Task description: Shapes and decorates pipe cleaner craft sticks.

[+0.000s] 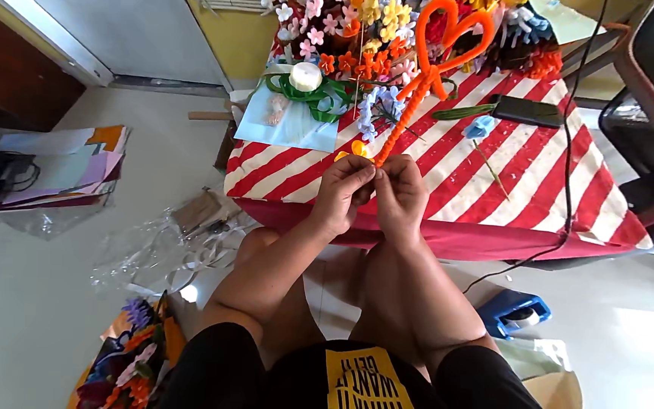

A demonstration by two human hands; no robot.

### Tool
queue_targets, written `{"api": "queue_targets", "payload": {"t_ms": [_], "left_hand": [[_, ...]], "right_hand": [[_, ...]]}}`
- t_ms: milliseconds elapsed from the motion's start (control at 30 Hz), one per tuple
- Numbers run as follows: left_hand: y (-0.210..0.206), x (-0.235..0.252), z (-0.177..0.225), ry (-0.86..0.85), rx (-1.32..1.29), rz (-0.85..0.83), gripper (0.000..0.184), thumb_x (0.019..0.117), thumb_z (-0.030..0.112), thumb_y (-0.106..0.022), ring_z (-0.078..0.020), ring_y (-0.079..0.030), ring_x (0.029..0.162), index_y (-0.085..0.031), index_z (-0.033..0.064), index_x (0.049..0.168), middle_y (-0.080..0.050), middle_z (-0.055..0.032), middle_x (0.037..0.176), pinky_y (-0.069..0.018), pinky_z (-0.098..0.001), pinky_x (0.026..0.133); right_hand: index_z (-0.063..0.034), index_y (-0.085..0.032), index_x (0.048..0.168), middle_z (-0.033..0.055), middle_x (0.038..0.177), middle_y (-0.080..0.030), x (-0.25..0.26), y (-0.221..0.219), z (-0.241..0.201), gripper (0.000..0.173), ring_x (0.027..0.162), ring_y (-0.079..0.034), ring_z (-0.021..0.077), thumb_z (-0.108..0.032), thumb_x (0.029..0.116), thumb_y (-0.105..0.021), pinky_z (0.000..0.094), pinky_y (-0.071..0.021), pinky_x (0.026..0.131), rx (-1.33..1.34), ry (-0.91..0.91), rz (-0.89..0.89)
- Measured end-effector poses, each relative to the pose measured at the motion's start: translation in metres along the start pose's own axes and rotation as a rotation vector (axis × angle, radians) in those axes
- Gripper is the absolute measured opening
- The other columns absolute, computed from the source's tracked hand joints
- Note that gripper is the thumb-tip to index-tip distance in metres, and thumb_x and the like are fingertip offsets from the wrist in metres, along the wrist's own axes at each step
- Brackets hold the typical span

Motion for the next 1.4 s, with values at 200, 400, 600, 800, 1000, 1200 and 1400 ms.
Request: {"api": "queue_targets", "payload": {"t_ms": [200, 400, 600, 800, 1000, 1200, 1400], "left_hand": [[0.002, 0.002, 0.004, 0.025, -0.023, -0.009, 0.022, 0.1033, 0.008, -0.051, -0.0013, -0.050, 0.054, -0.067, 0.0136, 0.090, -0.059, 0.0032, 0.070, -0.0444, -0.0151, 0.051], [0.003, 0.002, 0.009, -0.026, 0.014, -0.012, 0.021, 0.1038, 0.008, -0.051, -0.0003, -0.048, 0.053, -0.067, 0.0133, 0.091, -0.058, 0.0039, 0.069, -0.0421, -0.0142, 0.050], [0.002, 0.002, 0.010, -0.070, 0.055, -0.054, 0.021, 0.1041, 0.007, -0.050, 0.0007, -0.045, 0.051, -0.065, 0.0137, 0.092, -0.056, 0.0049, 0.069, -0.0389, -0.0130, 0.047], [0.001, 0.002, 0.007, -0.144, 0.085, -0.042, 0.019, 0.1025, 0.004, -0.052, 0.0008, -0.047, 0.053, -0.065, 0.0127, 0.092, -0.059, 0.0041, 0.072, -0.0394, -0.0130, 0.048], [-0.001, 0.002, 0.004, -0.059, 0.010, -0.044, 0.021, 0.1023, 0.004, -0.052, 0.0003, -0.046, 0.051, -0.065, 0.0133, 0.089, -0.058, 0.0036, 0.069, -0.0393, -0.0132, 0.047], [-0.002, 0.005, 0.001, 0.019, -0.075, -0.096, 0.021, 0.1017, 0.006, -0.053, 0.0003, -0.047, 0.051, -0.066, 0.0147, 0.088, -0.058, 0.0041, 0.070, -0.0403, -0.0134, 0.048], [-0.001, 0.009, 0.001, 0.041, -0.083, -0.174, 0.016, 0.1002, 0.004, -0.053, 0.0006, -0.046, 0.050, -0.058, 0.0172, 0.091, -0.057, 0.0043, 0.072, -0.0393, -0.0123, 0.046]], "right_hand": [[-0.0053, -0.060, 0.094, 0.0005, 0.100, -0.060, 0.000, -0.002, -0.001, 0.010, 0.090, -0.061, 0.0038, -0.003, 0.0996, -0.053, 0.0219, -0.0544, 0.080, 0.150, -0.039, -0.058], [-0.0105, -0.062, 0.103, -0.0036, 0.106, -0.061, -0.001, -0.005, 0.004, 0.012, 0.094, -0.062, 0.0034, -0.002, 0.0988, -0.056, 0.0225, -0.0558, 0.082, 0.291, -0.087, -0.064], [-0.0152, -0.065, 0.102, -0.0065, 0.106, -0.062, -0.001, -0.005, 0.004, 0.012, 0.095, -0.062, 0.0024, -0.007, 0.1005, -0.057, 0.0216, -0.0554, 0.082, 0.380, -0.076, -0.048], [-0.0153, -0.066, 0.098, -0.0069, 0.098, -0.064, -0.001, -0.004, 0.008, 0.012, 0.087, -0.063, 0.0015, -0.006, 0.0995, -0.059, 0.0198, -0.0558, 0.076, 0.432, -0.140, -0.050], [-0.0156, -0.066, 0.101, -0.0070, 0.099, -0.064, -0.002, -0.004, 0.009, 0.010, 0.086, -0.063, 0.0017, -0.007, 0.0988, -0.062, 0.0206, -0.0565, 0.076, 0.485, -0.183, -0.046], [-0.0147, -0.065, 0.103, -0.0056, 0.100, -0.064, -0.002, -0.003, 0.007, 0.012, 0.086, -0.063, 0.0025, -0.004, 0.0985, -0.061, 0.0215, -0.0570, 0.075, 0.507, -0.176, -0.033], [-0.0139, -0.065, 0.100, -0.0058, 0.096, -0.064, -0.001, -0.002, 0.007, 0.015, 0.082, -0.063, 0.0017, 0.000, 0.0979, -0.058, 0.0209, -0.0566, 0.074, 0.461, -0.194, -0.029]]}}
Point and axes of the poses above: each hand's wrist, its own x-axis towards the middle knuckle, its own y-axis out of the back of the hand, z = x × y, the point moved 5 cm from there along x, towards the middle knuckle
